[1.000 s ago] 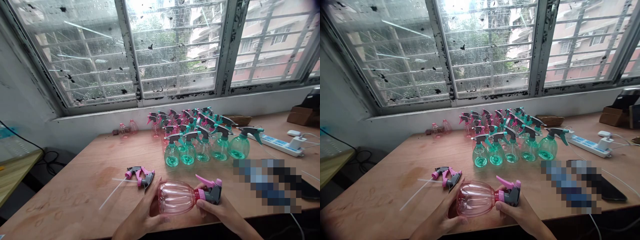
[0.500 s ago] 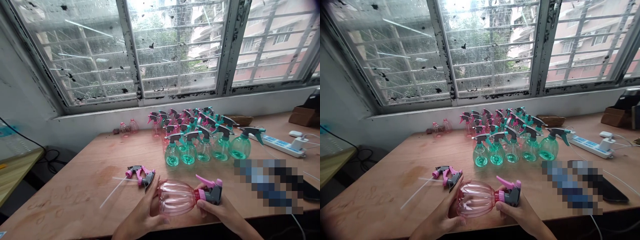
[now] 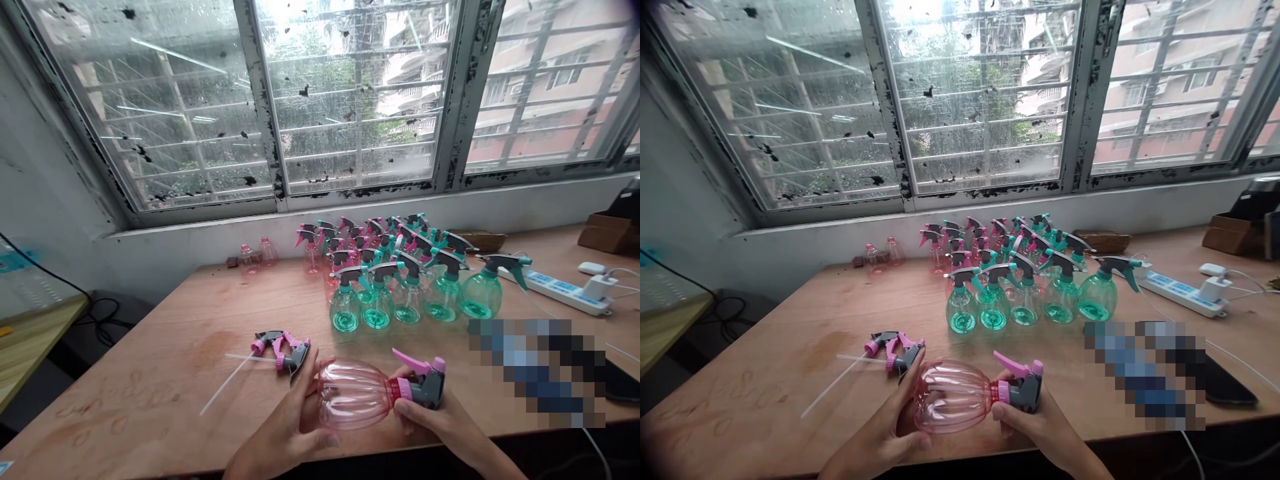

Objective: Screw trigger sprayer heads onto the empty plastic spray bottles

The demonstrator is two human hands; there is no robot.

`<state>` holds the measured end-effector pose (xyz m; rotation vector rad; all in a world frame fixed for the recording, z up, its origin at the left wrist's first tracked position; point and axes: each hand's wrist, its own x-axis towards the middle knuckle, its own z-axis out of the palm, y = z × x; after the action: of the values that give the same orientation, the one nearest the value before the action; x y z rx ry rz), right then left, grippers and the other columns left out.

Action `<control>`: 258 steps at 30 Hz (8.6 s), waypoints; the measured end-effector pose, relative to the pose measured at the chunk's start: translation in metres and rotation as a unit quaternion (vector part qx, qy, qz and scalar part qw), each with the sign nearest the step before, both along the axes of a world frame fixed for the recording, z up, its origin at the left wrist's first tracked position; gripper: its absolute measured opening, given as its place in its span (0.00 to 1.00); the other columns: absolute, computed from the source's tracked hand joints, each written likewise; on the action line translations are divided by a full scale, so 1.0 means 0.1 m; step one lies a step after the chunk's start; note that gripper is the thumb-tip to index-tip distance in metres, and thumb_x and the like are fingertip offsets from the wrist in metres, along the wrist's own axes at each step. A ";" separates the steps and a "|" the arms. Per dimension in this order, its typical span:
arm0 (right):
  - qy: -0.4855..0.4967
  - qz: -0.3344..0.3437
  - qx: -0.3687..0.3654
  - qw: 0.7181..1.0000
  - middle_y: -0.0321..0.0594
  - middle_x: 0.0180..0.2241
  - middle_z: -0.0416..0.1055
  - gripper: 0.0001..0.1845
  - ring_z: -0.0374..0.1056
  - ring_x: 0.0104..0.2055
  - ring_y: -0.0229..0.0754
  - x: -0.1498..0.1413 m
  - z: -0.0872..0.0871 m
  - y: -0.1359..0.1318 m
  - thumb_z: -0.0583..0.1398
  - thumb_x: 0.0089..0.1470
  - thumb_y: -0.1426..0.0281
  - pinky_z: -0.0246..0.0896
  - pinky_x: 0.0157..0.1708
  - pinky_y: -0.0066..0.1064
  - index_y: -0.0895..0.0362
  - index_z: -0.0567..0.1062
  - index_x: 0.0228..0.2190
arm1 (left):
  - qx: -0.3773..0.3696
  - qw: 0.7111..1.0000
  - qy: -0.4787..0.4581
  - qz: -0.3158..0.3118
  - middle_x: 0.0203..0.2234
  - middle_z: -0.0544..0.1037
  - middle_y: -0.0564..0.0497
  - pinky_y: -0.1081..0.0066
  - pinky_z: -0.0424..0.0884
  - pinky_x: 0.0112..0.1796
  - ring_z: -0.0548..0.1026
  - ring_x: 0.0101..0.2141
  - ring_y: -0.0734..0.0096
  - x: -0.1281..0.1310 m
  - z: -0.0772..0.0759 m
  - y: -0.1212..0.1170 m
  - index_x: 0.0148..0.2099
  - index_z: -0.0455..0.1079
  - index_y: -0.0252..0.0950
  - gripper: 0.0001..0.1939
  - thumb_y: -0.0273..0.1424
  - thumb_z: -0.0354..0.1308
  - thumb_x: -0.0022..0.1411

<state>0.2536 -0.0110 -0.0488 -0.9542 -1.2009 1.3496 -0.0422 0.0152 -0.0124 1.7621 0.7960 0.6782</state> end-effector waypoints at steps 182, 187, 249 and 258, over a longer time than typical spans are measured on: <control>-0.008 0.070 0.014 0.997 0.35 0.23 0.78 0.20 0.73 0.24 0.43 0.11 0.08 0.10 0.70 0.54 0.56 0.64 0.27 0.33 0.55 0.72 0.39 | 0.014 1.000 0.010 0.006 0.75 0.46 0.48 0.51 0.54 0.68 0.54 0.71 0.49 -0.02 -0.01 0.02 0.74 0.38 0.56 0.47 0.38 0.66 0.65; -0.003 0.045 0.010 0.999 0.35 0.22 0.77 0.19 0.70 0.24 0.42 0.11 0.07 0.12 0.70 0.54 0.57 0.64 0.28 0.34 0.56 0.73 0.38 | -0.035 0.997 -0.059 -0.023 0.75 0.48 0.50 0.52 0.62 0.65 0.61 0.68 0.49 0.00 -0.02 0.00 0.74 0.38 0.61 0.47 0.40 0.66 0.64; 0.019 0.034 0.020 0.999 0.33 0.22 0.75 0.18 0.68 0.22 0.38 0.08 0.10 0.12 0.70 0.54 0.57 0.67 0.25 0.31 0.56 0.74 0.36 | -0.012 1.000 -0.021 0.015 0.74 0.50 0.49 0.50 0.55 0.68 0.58 0.69 0.50 0.04 0.04 -0.03 0.74 0.33 0.57 0.51 0.42 0.66 0.63; 0.018 0.064 0.014 0.998 0.34 0.22 0.77 0.18 0.70 0.23 0.39 0.10 0.10 0.11 0.71 0.53 0.57 0.66 0.26 0.31 0.56 0.73 0.35 | 0.022 0.998 0.048 0.023 0.74 0.50 0.50 0.53 0.52 0.69 0.59 0.68 0.52 0.02 0.03 0.00 0.75 0.41 0.53 0.42 0.41 0.61 0.67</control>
<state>0.2640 0.0003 -0.0388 -0.8418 -1.2668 1.4408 -0.0406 0.0155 -0.0095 1.8329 0.8948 0.6489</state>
